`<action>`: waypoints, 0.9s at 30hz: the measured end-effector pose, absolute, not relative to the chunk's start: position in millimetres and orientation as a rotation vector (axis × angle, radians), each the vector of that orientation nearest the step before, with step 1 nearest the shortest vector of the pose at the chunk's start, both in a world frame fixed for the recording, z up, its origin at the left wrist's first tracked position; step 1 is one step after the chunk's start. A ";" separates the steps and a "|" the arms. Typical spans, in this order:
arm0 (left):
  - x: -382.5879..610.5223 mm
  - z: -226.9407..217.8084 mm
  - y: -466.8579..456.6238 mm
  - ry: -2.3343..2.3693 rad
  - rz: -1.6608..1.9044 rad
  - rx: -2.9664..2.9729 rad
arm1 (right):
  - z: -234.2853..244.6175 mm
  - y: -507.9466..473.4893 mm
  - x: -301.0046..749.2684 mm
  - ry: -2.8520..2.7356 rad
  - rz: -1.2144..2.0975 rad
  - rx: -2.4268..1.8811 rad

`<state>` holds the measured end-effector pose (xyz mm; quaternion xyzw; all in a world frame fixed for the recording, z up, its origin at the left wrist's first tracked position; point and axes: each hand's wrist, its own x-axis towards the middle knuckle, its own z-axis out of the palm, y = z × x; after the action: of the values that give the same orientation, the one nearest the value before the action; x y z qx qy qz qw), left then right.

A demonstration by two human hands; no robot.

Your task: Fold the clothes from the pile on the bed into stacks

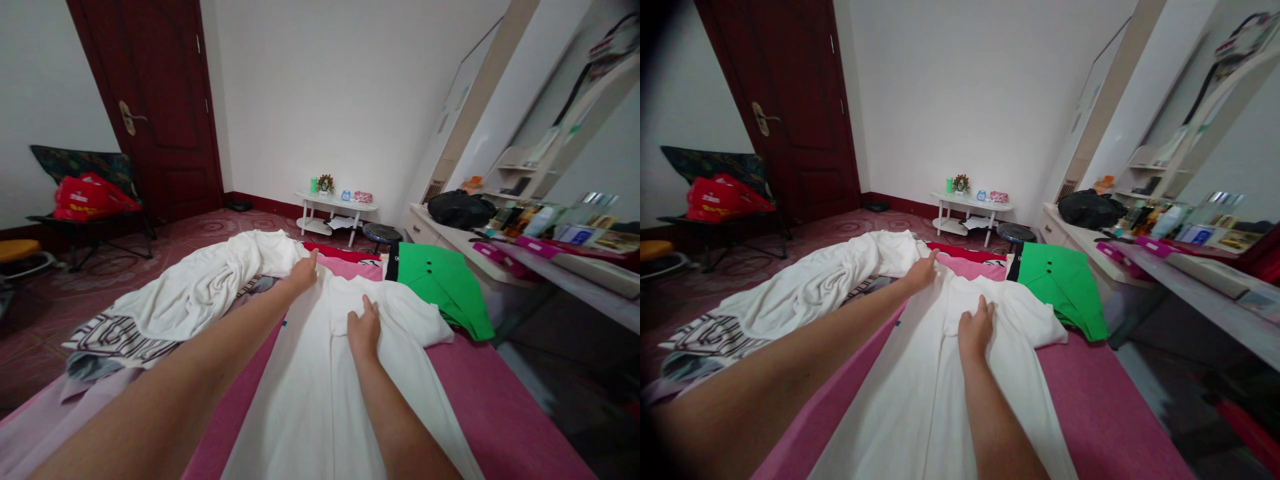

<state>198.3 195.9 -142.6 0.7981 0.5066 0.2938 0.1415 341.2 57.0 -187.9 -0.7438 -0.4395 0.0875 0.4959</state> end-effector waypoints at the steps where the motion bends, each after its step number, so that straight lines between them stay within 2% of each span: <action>1: 199.1 -148.6 190.7 1.465 0.783 2.363 | -186.8 56.7 341.5 -1.076 0.196 -1.832; 11: 198.9 -197.5 86.9 1.449 0.517 2.696 | -192.1 59.1 354.4 -1.193 0.053 -1.903; 19: 185.1 -189.9 51.7 1.437 0.501 2.664 | -199.6 58.9 406.7 -1.301 0.200 -1.823; 27: 181.2 -178.8 45.0 1.134 0.430 2.705 | -192.3 53.7 402.4 -1.322 0.268 -1.740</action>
<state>181.2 45.0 -178.8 0.9089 0.3810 0.1444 0.0886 402.4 53.7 -192.3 -0.7046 -0.5353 0.1087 0.4530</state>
